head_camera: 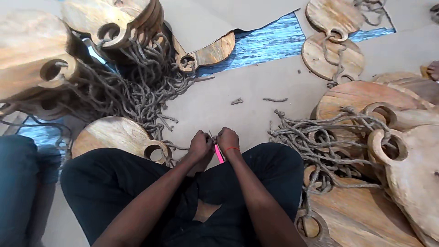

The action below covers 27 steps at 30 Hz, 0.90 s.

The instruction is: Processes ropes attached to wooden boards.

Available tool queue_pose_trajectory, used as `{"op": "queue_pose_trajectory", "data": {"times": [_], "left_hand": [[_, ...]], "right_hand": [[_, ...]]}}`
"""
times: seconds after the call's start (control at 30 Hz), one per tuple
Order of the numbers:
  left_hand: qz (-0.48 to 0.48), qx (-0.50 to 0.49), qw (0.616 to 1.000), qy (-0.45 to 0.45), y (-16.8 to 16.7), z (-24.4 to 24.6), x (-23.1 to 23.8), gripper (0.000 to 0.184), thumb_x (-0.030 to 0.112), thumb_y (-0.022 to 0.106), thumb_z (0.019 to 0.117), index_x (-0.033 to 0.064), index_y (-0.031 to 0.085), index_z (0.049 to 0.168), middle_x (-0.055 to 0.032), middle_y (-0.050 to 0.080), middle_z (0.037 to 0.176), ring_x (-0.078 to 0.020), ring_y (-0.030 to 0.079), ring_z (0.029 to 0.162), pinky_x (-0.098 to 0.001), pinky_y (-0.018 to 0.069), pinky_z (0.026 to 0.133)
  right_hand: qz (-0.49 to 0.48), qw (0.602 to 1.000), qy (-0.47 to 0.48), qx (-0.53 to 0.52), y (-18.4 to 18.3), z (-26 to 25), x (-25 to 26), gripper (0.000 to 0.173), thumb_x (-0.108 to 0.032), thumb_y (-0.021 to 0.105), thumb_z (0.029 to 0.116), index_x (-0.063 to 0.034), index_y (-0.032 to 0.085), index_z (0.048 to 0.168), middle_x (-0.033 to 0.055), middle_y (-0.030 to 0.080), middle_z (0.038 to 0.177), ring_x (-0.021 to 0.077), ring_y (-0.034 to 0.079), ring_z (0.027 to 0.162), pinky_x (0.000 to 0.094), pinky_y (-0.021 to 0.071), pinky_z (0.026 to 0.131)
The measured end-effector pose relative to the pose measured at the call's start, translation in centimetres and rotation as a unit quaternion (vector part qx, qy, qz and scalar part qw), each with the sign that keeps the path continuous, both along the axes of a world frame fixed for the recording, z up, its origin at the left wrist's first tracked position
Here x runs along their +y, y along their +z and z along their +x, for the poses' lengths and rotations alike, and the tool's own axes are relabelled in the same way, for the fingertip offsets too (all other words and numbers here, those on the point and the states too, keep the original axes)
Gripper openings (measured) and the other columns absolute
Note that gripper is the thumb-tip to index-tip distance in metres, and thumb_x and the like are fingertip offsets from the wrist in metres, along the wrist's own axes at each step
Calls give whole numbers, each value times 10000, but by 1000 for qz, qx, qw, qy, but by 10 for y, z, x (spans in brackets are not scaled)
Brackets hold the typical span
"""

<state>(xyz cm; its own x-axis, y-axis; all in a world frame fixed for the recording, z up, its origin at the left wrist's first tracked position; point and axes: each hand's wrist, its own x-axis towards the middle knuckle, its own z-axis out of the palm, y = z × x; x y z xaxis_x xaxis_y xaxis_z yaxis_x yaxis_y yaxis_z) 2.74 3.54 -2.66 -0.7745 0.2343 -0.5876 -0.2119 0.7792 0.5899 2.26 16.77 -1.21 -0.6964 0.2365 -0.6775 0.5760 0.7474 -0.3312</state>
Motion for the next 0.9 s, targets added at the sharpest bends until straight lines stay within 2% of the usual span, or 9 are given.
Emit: {"op": "queue_pose_trajectory", "data": {"times": [0.13,0.23,0.33,0.37,0.4,0.47,0.67,0.8,0.9], "left_hand": [[0,33,999,0,1,3,0,249,197,602,1043,-18,712,1104,-221,626,1179,-359,658,1050,-535,547,932],[1,35,999,-25,-7,4,-5,258,207,595,1044,-14,711,1110,-208,636,1139,-334,658,1029,-508,546,935],[18,22,999,-35,-7,2,-8,223,169,618,1028,-11,710,1123,-213,639,1145,-337,653,1046,-497,540,951],[23,19,999,-37,-6,0,-9,213,157,624,1023,-7,712,1127,-214,636,1151,-335,649,1048,-492,538,952],[26,13,999,-40,-5,-1,-9,204,152,632,1019,-1,710,1130,-210,630,1158,-331,646,1049,-487,536,949],[35,12,999,-40,-3,0,-11,185,138,670,997,3,711,1117,-206,628,1147,-322,650,1019,-485,544,922],[39,16,999,-22,-5,2,-10,179,135,701,973,15,712,1105,-192,629,1129,-310,651,1003,-482,550,910],[32,22,999,-12,-7,3,-7,178,136,703,968,6,716,1088,-186,636,1085,-302,653,958,-476,554,880],[24,29,999,-4,-7,5,-5,188,148,698,971,0,712,1086,-192,633,1079,-313,652,958,-490,553,881]], "right_hand": [[1,1000,-16,15,1,0,-3,207,-225,717,945,-55,711,1062,189,722,1033,374,706,987,593,557,818],[-18,999,-22,18,10,11,4,207,-214,717,950,-43,711,1067,193,716,1045,375,697,1007,584,551,847],[-78,992,-51,82,13,27,11,193,-149,733,945,-5,687,1065,228,706,923,402,698,820,583,562,707],[-95,992,-54,70,9,23,14,190,-139,734,945,-14,692,1082,215,716,933,383,708,816,571,572,730],[-104,993,-49,41,5,16,18,190,-133,731,943,-41,712,1108,186,730,984,350,721,862,552,579,800],[-122,992,-34,17,0,10,22,190,-106,732,939,-71,738,1125,161,734,1039,318,717,908,534,567,858],[-74,997,10,20,5,14,20,163,-131,735,922,-125,789,1076,139,751,1043,328,708,990,567,544,887],[-71,991,-12,109,17,31,12,114,-95,761,898,-64,765,1008,207,725,940,409,697,877,612,550,735],[-63,991,-11,118,19,32,6,116,-75,734,913,-60,757,1026,213,722,956,417,695,894,616,546,736]]}}
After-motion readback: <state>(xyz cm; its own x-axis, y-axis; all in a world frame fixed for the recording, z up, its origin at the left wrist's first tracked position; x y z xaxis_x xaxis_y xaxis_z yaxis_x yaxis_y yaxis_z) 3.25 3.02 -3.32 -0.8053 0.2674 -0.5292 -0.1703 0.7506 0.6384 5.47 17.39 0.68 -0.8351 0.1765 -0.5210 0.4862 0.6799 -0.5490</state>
